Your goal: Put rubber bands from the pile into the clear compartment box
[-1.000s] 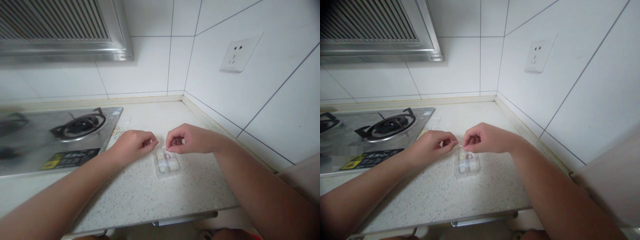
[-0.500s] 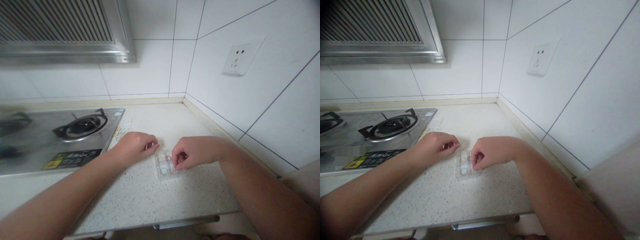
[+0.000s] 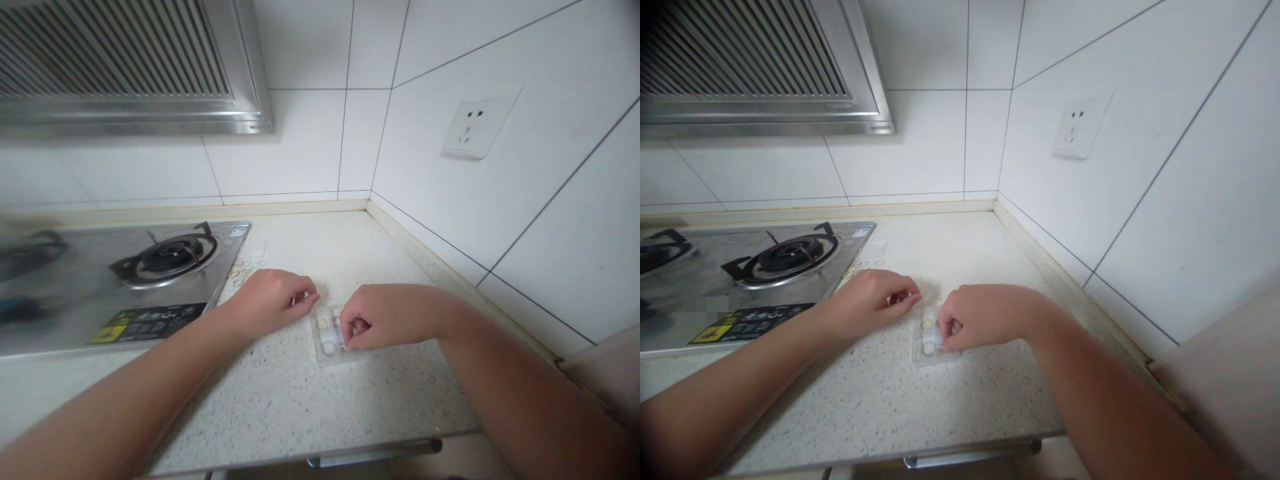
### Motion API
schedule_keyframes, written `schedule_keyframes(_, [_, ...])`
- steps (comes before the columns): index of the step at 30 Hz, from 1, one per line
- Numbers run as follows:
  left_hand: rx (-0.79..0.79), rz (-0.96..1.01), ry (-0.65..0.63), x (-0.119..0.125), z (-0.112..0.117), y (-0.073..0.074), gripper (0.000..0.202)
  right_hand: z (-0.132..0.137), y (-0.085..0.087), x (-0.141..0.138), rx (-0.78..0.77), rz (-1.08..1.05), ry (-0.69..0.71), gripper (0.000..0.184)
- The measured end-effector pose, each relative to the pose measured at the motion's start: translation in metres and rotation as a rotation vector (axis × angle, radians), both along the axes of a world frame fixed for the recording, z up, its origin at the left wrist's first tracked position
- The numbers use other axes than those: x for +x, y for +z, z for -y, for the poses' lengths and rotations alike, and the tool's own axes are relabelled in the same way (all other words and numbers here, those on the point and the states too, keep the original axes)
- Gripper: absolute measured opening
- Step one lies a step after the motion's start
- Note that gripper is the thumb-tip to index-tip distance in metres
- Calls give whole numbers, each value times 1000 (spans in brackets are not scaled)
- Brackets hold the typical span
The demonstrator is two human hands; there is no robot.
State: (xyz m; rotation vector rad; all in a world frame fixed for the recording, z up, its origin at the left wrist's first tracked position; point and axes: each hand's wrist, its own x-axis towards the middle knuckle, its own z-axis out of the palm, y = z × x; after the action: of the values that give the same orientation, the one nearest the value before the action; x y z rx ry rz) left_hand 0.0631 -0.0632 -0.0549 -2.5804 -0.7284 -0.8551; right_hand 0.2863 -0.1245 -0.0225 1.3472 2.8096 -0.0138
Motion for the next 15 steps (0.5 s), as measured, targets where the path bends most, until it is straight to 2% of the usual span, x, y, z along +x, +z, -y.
schedule_keyframes(4, [2, -23, -10, 0, 0, 0, 26, 3, 0, -2, 65, -2, 3, 14])
schedule_keyframes(8, [-2, -33, -15, -1, 0, -1, 26, 5, 0, -2, 116, -18, 7, 21])
schedule_keyframes(15, [37, -57, 26, -3, -4, 0, 27, 5, 5, 0, 158, -183, 42, 18])
